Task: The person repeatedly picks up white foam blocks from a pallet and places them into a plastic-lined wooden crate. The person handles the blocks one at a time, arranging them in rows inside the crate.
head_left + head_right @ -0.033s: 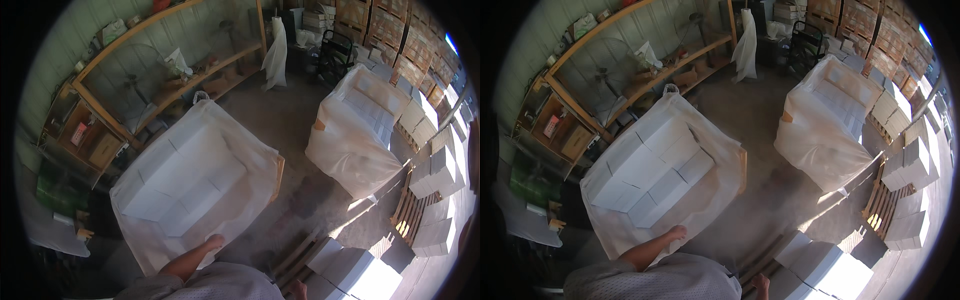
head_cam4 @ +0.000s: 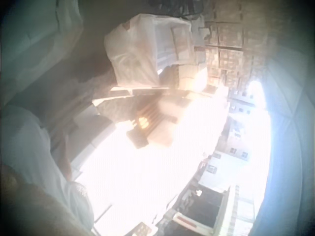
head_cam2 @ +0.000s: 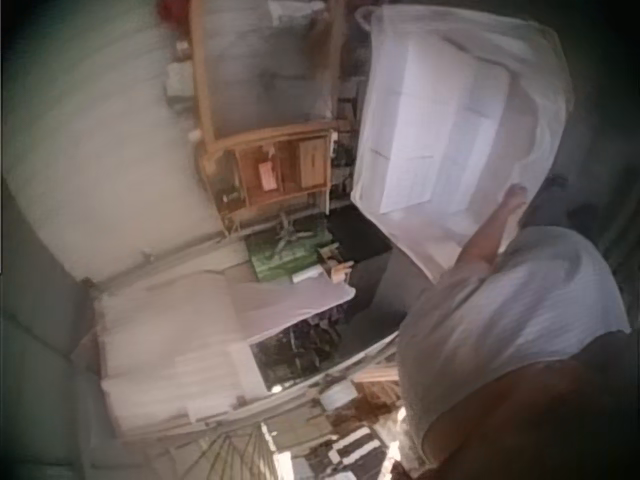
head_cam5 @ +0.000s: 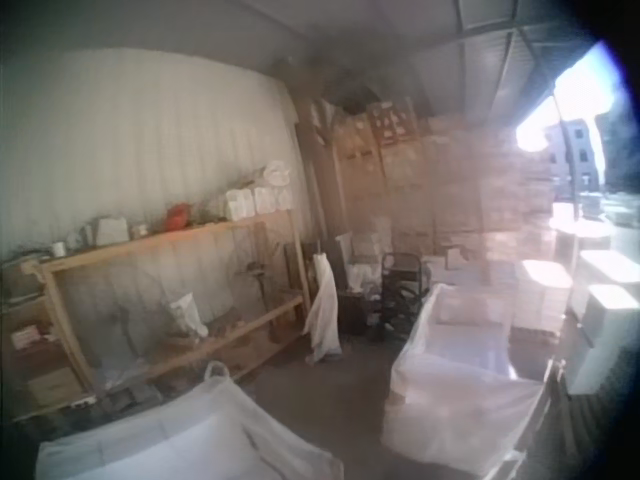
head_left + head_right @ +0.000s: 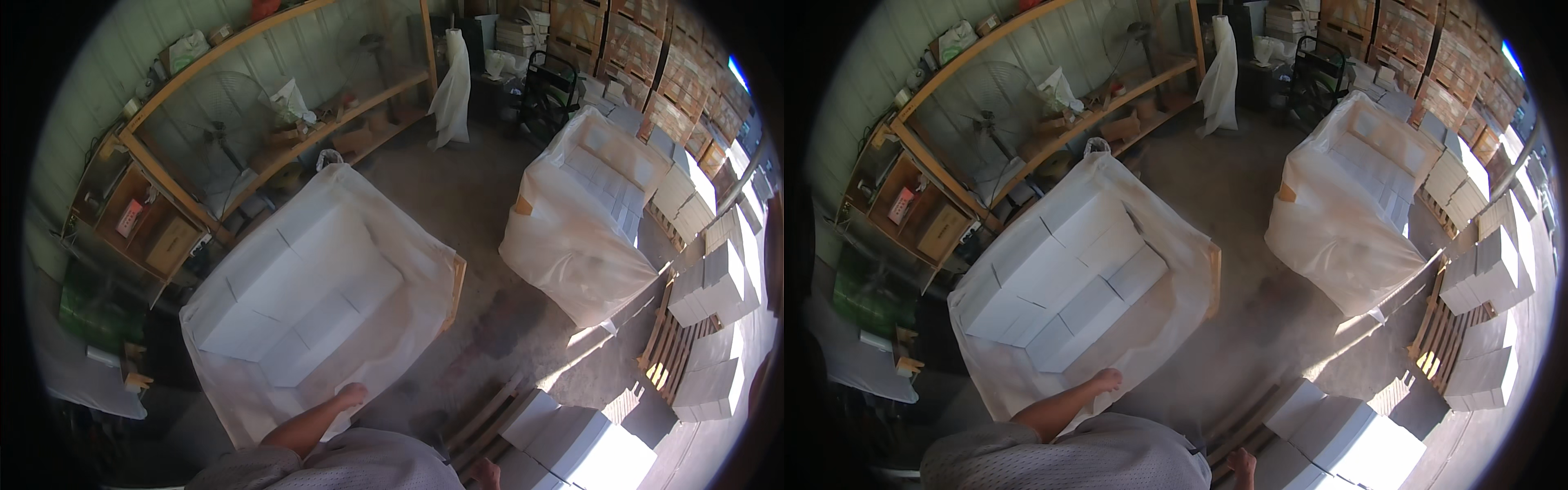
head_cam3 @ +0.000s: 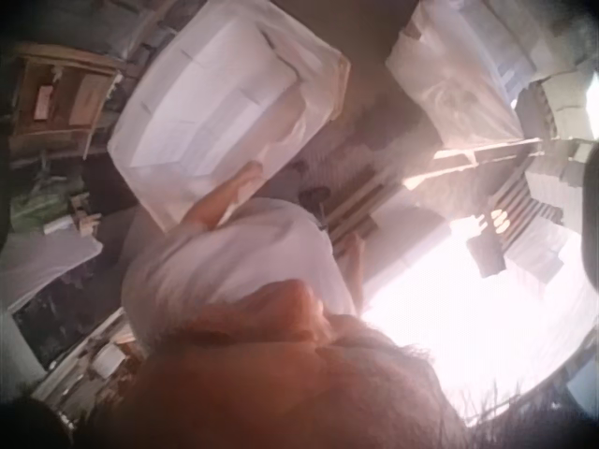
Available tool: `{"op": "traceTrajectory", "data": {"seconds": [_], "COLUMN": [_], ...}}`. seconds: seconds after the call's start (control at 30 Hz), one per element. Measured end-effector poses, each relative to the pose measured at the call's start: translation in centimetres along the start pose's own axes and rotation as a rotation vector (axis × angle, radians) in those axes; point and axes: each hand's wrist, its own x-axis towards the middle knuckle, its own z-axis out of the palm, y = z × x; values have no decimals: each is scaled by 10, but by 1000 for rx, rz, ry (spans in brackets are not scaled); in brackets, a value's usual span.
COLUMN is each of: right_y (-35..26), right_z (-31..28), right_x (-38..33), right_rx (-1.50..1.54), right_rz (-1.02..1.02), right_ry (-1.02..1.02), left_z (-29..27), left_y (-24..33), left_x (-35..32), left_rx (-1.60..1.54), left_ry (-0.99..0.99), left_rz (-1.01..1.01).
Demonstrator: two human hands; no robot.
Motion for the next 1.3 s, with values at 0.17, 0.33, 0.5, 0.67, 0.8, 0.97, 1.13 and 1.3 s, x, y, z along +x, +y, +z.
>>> {"op": "traceTrajectory", "data": {"seconds": [0.17,0.33,0.5,0.67,0.8,0.97,1.13,1.3], "right_y": [-15,-33,-33,-25,-5,47,91,89], "right_z": [31,66,95,124,137,148,157,160], "right_x": [-33,-37,-44,-54,-66,-82,-79,-68], "right_rx": [-76,-50,-27,23,97,168,549,556], "right_rz": [-56,-28,-5,35,66,124,69,-2], "right_ry": [137,164,197,228,261,275,214,287], "left_z": [-7,-18,-41,-62,-68,-65,-62,-59], "left_y": [14,46,78,98,100,97,117,146], "left_x": [33,74,109,140,162,172,170,176], "left_rx": [189,197,265,457,353,299,338,418], "left_ry": [-86,-130,-163,-193,-308,-420,-407,-443], "left_rz": [-8,68,111,231,77,52,31,-53]}}
